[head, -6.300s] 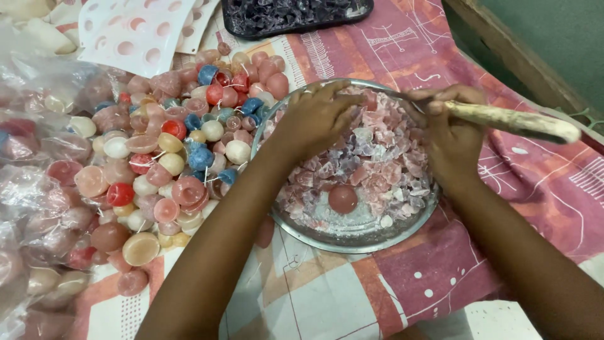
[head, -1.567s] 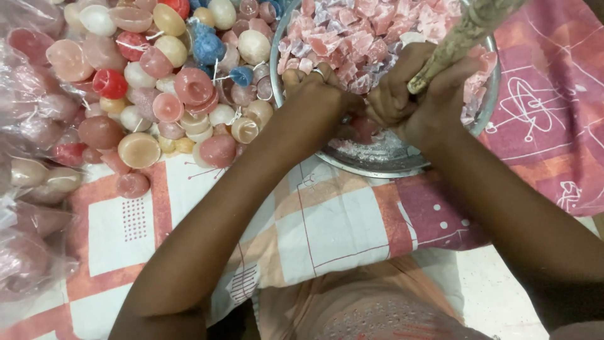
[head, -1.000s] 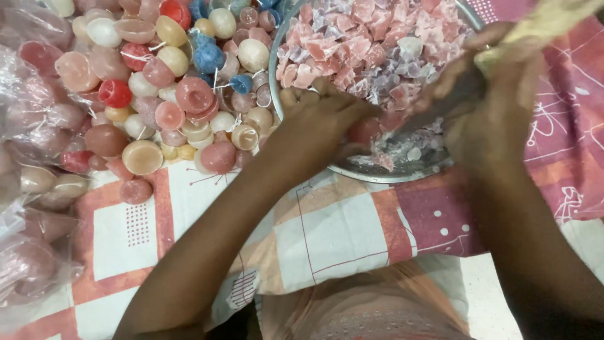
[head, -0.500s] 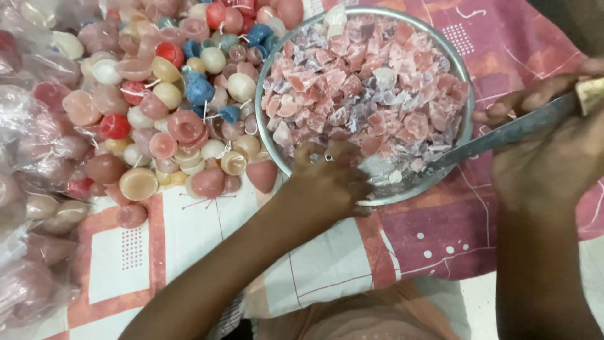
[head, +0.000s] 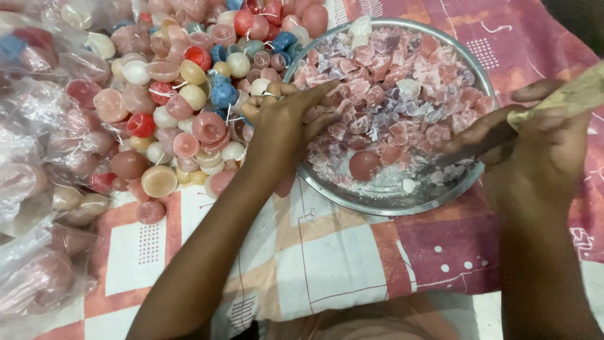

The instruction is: Trimming or carving small wax pieces or candles with a knife over a metal bowl.

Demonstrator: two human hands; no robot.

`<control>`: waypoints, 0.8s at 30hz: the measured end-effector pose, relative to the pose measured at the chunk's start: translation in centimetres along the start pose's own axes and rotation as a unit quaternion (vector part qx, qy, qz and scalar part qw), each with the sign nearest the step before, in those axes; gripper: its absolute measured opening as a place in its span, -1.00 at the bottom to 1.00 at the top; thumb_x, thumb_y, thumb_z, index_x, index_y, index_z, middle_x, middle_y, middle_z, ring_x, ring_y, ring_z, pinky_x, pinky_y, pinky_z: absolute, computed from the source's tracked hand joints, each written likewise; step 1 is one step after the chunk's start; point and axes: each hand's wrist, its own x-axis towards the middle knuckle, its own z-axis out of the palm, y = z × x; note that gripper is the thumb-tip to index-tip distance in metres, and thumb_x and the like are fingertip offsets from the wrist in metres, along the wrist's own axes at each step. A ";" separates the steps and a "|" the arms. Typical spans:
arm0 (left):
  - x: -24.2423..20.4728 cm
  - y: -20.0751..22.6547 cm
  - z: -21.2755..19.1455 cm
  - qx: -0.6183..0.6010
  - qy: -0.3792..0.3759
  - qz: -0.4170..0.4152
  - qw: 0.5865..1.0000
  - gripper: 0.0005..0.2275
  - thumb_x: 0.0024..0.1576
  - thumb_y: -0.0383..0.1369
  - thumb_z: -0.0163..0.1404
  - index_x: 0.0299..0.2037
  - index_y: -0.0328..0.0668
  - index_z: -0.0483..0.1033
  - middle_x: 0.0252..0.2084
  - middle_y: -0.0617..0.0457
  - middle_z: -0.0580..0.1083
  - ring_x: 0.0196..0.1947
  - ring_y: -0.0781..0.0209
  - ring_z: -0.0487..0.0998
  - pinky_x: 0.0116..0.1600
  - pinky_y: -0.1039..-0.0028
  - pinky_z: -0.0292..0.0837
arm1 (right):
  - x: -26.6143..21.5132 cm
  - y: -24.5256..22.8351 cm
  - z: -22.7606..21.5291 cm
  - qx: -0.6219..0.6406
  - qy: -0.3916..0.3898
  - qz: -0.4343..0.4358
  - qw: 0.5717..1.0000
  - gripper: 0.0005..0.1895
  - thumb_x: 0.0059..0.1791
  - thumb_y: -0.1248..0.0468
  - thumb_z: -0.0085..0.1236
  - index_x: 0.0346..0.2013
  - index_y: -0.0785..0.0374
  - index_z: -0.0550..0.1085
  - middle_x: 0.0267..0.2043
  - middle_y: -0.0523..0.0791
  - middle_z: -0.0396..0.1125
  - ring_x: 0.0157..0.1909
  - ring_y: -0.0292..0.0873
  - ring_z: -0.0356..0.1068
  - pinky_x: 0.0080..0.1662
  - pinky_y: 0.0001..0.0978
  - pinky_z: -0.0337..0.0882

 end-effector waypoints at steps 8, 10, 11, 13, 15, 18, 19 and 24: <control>-2.0 0.1 1.0 0.049 -0.017 0.210 0.976 -0.56 -0.01 -0.17 0.31 0.10 0.10 0.59 0.07 0.12 0.56 0.07 -0.02 0.49 0.13 0.20 0.40 | 0.8 -1.0 2.8 0.609 0.150 0.011 0.779 -0.24 0.20 -0.24 -0.72 0.01 0.41 0.22 -0.71 -0.03 -0.06 -0.80 -0.16 -0.09 -0.72 -0.28 0.00; -2.1 0.1 1.7 0.051 -0.036 0.220 0.974 -0.56 -0.05 -0.19 0.31 0.08 0.09 0.61 0.07 0.15 0.57 0.07 -0.03 0.48 0.12 0.19 0.40 | -0.6 4.2 0.5 0.494 0.089 -0.030 0.865 -0.26 0.17 -0.34 -0.64 -0.14 0.27 0.24 -0.71 -0.13 -0.07 -0.76 -0.25 -0.11 -0.71 -0.35 -0.02; -2.1 0.1 2.1 0.057 -0.054 0.230 0.970 -0.56 -0.09 -0.21 0.31 0.05 0.08 0.63 0.07 0.18 0.57 0.07 -0.04 0.46 0.12 0.19 0.40 | -1.3 6.8 -0.7 0.367 0.029 -0.075 0.927 -0.24 0.15 -0.45 -0.59 -0.28 0.13 0.25 -0.70 -0.22 -0.09 -0.71 -0.34 -0.15 -0.70 -0.41 -0.05; -2.3 -0.6 2.8 0.058 -0.059 0.226 0.971 -0.57 -0.08 -0.20 0.32 0.04 0.06 0.63 0.08 0.19 0.56 0.09 -0.01 0.46 0.12 0.19 0.40 | -0.8 6.1 0.8 0.361 -0.004 -0.107 0.926 -0.24 0.11 -0.49 -0.60 -0.25 0.09 0.26 -0.71 -0.23 -0.07 -0.73 -0.34 -0.15 -0.70 -0.42 -0.04; -2.4 -0.6 3.2 0.060 -0.063 0.223 0.971 -0.58 -0.07 -0.20 0.32 0.02 0.04 0.63 0.08 0.19 0.55 0.11 0.02 0.45 0.13 0.19 0.40 | -0.1 4.9 2.1 0.356 -0.037 -0.139 0.924 -0.23 0.07 -0.52 -0.61 -0.22 0.05 0.27 -0.71 -0.24 -0.06 -0.75 -0.35 -0.16 -0.70 -0.43 -0.04; -2.9 0.3 3.2 0.091 -0.027 0.214 0.972 -0.60 -0.10 -0.15 0.36 -0.06 0.02 0.64 0.03 0.17 0.52 0.10 -0.01 0.44 0.07 0.14 0.38 | 0.5 3.7 3.3 0.275 -0.057 -0.178 0.943 -0.23 0.01 -0.56 -0.58 -0.18 0.03 0.22 -0.70 -0.22 -0.05 -0.73 -0.34 -0.16 -0.68 -0.44 -0.02; -3.2 0.7 3.2 0.107 0.001 0.213 0.971 -0.61 -0.13 -0.15 0.38 -0.11 0.01 0.64 0.00 0.15 0.51 0.09 -0.03 0.43 0.04 0.11 0.37 | 0.3 4.2 3.0 0.306 -0.070 -0.178 0.933 -0.20 0.00 -0.57 -0.62 -0.21 0.05 0.23 -0.67 -0.20 -0.03 -0.74 -0.33 -0.14 -0.68 -0.42 -0.01; -3.8 1.1 4.1 0.119 0.050 0.204 0.971 -0.62 -0.17 -0.17 0.39 -0.17 -0.06 0.62 -0.02 0.08 0.46 0.07 -0.09 0.40 0.05 0.07 0.37 | -0.8 5.0 3.5 0.324 -0.031 -0.142 0.935 -0.11 -0.09 -0.63 -0.68 -0.19 0.09 0.19 -0.66 -0.17 -0.04 -0.74 -0.32 -0.12 -0.66 -0.42 -0.02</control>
